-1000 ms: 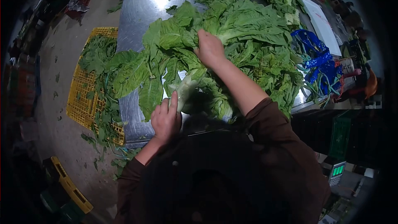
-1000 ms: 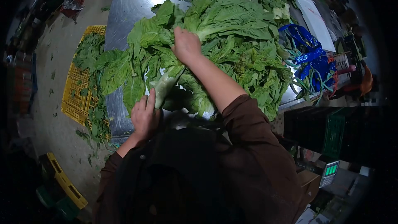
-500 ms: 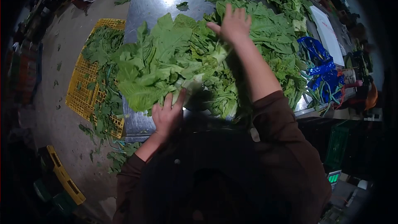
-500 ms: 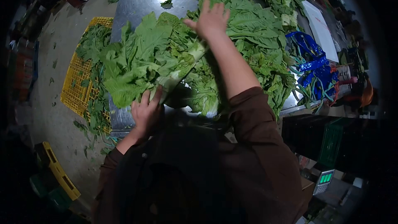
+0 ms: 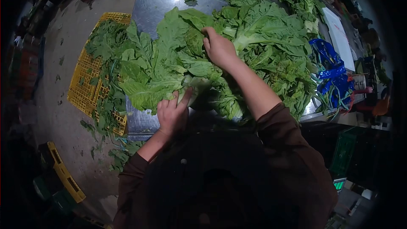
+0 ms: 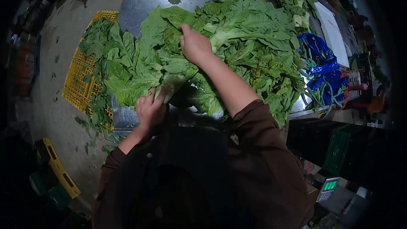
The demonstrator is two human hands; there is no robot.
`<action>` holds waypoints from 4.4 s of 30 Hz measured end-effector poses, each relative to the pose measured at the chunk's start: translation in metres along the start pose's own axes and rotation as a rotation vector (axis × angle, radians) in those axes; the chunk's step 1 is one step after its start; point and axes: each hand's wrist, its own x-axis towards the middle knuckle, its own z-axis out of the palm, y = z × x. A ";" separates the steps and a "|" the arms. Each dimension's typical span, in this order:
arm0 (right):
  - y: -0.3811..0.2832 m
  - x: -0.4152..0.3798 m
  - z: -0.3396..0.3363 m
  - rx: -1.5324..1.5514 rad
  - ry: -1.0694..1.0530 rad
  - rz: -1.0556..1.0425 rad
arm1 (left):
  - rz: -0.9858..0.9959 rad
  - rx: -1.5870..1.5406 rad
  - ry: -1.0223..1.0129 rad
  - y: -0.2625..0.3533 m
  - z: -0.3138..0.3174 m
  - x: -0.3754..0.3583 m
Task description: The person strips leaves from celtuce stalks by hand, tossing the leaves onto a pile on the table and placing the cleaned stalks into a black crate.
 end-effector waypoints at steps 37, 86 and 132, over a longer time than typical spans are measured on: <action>-0.063 -0.059 -0.028 1.010 0.042 0.071 | -0.509 -0.652 -0.518 -0.008 -0.035 0.041; -0.049 0.026 -0.061 2.127 0.385 0.471 | -0.644 -0.987 -0.483 -0.001 -0.054 0.048; 0.004 -0.077 -0.011 0.399 0.565 -0.371 | -0.621 -0.311 -0.517 0.010 -0.042 0.017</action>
